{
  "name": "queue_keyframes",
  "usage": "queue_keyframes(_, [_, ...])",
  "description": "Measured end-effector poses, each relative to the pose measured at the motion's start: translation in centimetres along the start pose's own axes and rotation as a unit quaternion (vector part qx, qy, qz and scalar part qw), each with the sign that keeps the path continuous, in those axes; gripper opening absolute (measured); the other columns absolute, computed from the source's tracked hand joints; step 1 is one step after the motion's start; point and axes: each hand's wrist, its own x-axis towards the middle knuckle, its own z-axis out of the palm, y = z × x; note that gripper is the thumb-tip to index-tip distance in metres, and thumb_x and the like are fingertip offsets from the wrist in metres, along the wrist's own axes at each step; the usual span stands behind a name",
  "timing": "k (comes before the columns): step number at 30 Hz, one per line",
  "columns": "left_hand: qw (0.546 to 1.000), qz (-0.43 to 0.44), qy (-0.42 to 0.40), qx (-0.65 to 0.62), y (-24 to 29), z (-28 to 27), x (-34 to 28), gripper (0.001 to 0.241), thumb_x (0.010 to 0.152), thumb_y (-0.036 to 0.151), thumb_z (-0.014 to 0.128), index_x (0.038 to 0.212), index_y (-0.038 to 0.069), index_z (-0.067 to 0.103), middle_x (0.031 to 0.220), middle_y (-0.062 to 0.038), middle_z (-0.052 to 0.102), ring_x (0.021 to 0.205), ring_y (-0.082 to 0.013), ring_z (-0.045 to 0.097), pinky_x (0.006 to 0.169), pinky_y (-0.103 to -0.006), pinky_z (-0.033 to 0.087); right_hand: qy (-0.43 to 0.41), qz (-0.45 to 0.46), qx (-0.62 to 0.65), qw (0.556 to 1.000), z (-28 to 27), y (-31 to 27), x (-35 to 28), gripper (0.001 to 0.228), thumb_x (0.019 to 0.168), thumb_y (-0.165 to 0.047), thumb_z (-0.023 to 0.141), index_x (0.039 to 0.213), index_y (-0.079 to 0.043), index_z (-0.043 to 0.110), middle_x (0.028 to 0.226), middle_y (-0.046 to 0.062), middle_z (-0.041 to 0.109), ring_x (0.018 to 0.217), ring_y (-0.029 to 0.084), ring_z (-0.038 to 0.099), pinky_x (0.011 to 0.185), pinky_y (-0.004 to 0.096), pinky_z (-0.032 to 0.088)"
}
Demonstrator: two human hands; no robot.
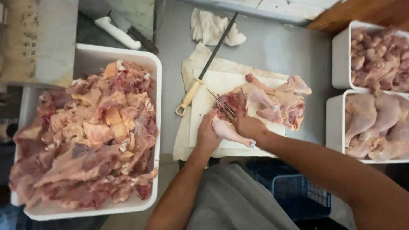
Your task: Deboning and portioning raw chicken pieces using a knife on a cutting board in a commercial kitchen environment.
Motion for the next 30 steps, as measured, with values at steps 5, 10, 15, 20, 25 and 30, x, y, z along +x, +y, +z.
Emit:
queue_keyframes(5, [0.999,0.002,0.009,0.041,-0.2,0.0,-1.9,0.045,0.074,0.005,0.078,0.117,0.003,0.066,0.114,-0.015,0.067,0.114,-0.0348,0.067,0.107,-0.0409,0.05,-0.055,-0.01,-0.066,0.996,-2.7,2.0,-6.7,0.053,0.105,-0.043,0.037,0.134,0.001,0.042,0.107,0.03,0.072,0.105,0.046,0.073,0.092,0.057,0.055])
queue_keyframes(10, [0.999,0.016,0.002,0.03,-1.1,0.6,-1.2,0.042,0.076,0.007,0.078,0.117,0.004,0.066,0.114,-0.015,0.068,0.113,-0.0353,0.067,0.106,-0.0414,0.051,-0.09,0.002,-0.034,0.995,-5.3,1.0,-7.5,0.051,0.103,-0.043,0.04,0.129,0.001,0.043,0.111,0.03,0.071,0.109,0.047,0.071,0.097,0.06,0.052])
queue_keyframes(15, [1.0,-0.022,-0.004,0.006,-1.1,0.7,-1.3,0.042,0.075,0.006,0.077,0.115,0.004,0.067,0.115,-0.013,0.069,0.116,-0.0343,0.067,0.109,-0.0408,0.049,-0.121,0.03,0.008,0.992,-4.8,1.0,-6.2,0.048,0.101,-0.044,0.044,0.122,0.0,0.045,0.116,0.031,0.069,0.114,0.049,0.068,0.104,0.064,0.047])
queue_keyframes(20, [1.0,-0.012,-0.001,0.008,-0.5,0.3,-1.1,0.042,0.075,0.004,0.076,0.115,0.002,0.066,0.116,-0.017,0.068,0.116,-0.0375,0.066,0.108,-0.0422,0.049,-0.033,0.034,-0.005,0.999,3.7,3.2,-0.6,0.047,0.104,-0.044,0.036,0.123,-0.002,0.039,0.105,0.03,0.07,0.104,0.053,0.07,0.091,0.065,0.053])
queue_keyframes(25, [1.0,-0.005,0.006,0.011,0.5,-0.1,-0.5,0.04,0.076,0.005,0.077,0.115,0.007,0.068,0.11,-0.01,0.07,0.113,-0.032,0.069,0.107,-0.0386,0.05,-0.048,0.011,-0.077,0.996,0.7,5.1,-6.6,0.051,0.105,-0.037,0.04,0.136,0.004,0.038,0.1,0.028,0.072,0.098,0.049,0.073,0.085,0.063,0.056])
queue_keyframes(30, [0.999,-0.034,-0.002,0.012,0.1,0.2,-0.9,0.042,0.076,0.006,0.078,0.116,0.008,0.069,0.109,-0.009,0.072,0.111,-0.0316,0.07,0.104,-0.0381,0.052,-0.02,0.02,-0.09,0.996,4.1,5.7,-3.8,0.061,0.103,-0.037,0.046,0.147,0.005,0.039,0.1,0.024,0.073,0.095,0.045,0.074,0.08,0.063,0.056])
